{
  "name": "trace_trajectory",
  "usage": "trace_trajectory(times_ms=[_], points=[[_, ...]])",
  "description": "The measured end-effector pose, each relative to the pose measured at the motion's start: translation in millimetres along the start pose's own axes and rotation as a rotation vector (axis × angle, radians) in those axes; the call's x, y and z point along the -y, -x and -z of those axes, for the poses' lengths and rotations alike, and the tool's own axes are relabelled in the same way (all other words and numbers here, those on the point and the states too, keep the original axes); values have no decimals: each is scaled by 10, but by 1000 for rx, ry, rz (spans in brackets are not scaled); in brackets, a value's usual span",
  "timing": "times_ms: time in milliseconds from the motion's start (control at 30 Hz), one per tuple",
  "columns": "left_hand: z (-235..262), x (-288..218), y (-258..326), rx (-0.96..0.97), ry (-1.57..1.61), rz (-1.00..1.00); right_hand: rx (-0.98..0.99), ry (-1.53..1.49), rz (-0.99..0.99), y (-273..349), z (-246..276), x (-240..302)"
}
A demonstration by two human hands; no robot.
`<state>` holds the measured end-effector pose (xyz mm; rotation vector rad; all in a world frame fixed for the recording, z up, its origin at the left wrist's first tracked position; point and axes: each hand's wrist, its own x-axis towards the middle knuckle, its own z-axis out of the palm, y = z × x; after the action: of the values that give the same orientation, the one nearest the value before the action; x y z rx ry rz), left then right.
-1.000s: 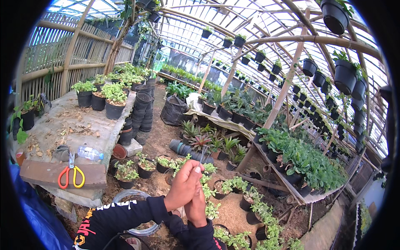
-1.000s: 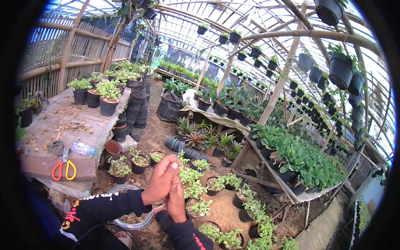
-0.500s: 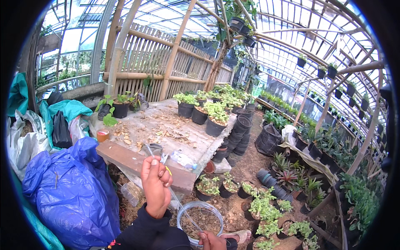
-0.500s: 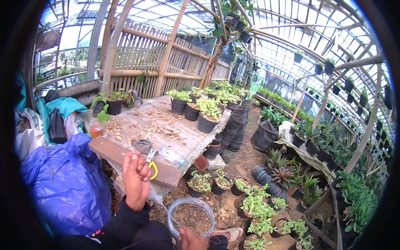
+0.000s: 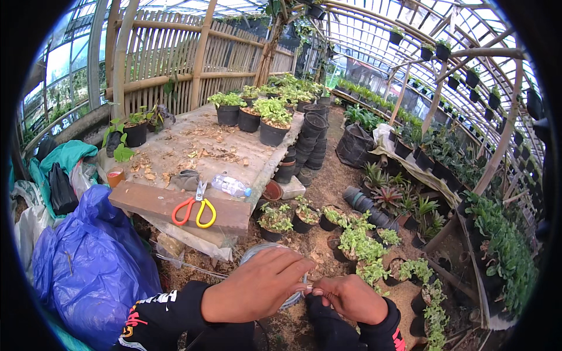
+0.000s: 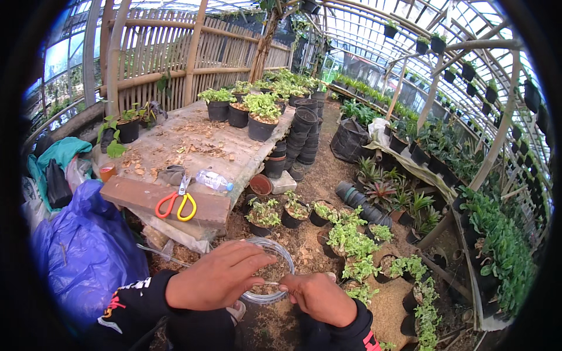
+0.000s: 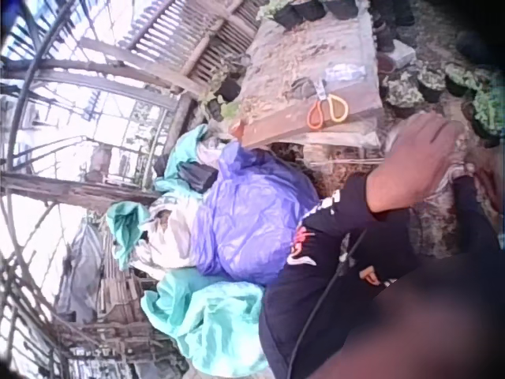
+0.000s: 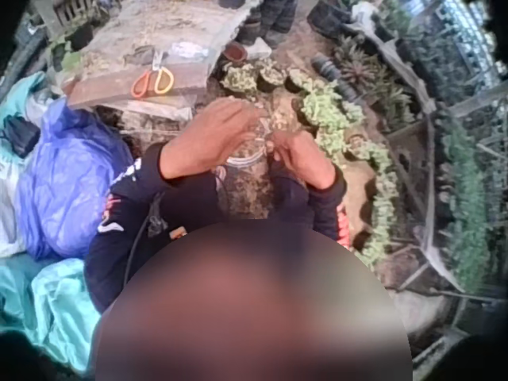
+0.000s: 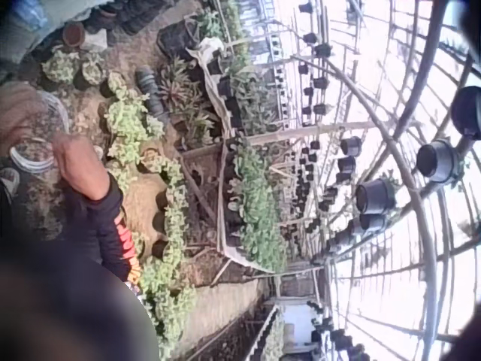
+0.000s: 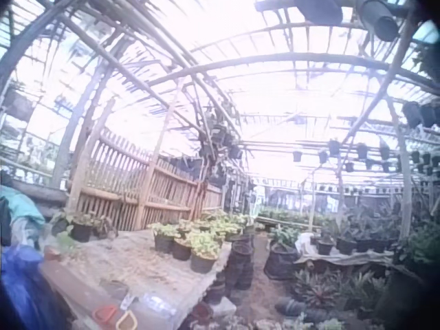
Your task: The person picks up a coil of thin wire and a pair of scissors, then sits on the ground. They uncoil the wire, cut a length, and repeatedly twist and bend the wire with both hands, forming small loops and shapes. The person handles the wire continuously, occasionally adjusting their grip and the wire's orientation.
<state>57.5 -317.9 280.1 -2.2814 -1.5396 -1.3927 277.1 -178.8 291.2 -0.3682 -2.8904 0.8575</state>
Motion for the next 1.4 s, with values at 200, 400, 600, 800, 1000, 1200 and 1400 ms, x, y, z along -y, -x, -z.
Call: trace_trajectory(times_ms=[200, 400, 600, 800, 1000, 1200, 1400], points=[[-627, 149, -199, 272, 369, 97, -116, 30, -36, 168, 258, -62], [-778, 203, -448, 221, 302, 56, -271, 534, -172, 148, 403, -86], [-816, 261, -433, 164, 605, 374, -519, 316, -133, 256, 613, 31], [-886, 297, -435, 94, 788, 391, -746, 508, 164, 285, 690, -157], [-1017, 242, -562, 24, 788, 429, -1042, 814, 114, 40, 594, -117], [-1114, 165, -818, -59, 1002, 435, -1105, -388, -144, -115, 376, -54], [-1008, 244, -911, -44, 1041, 279, -832, -1266, 163, -20, 363, -245]])
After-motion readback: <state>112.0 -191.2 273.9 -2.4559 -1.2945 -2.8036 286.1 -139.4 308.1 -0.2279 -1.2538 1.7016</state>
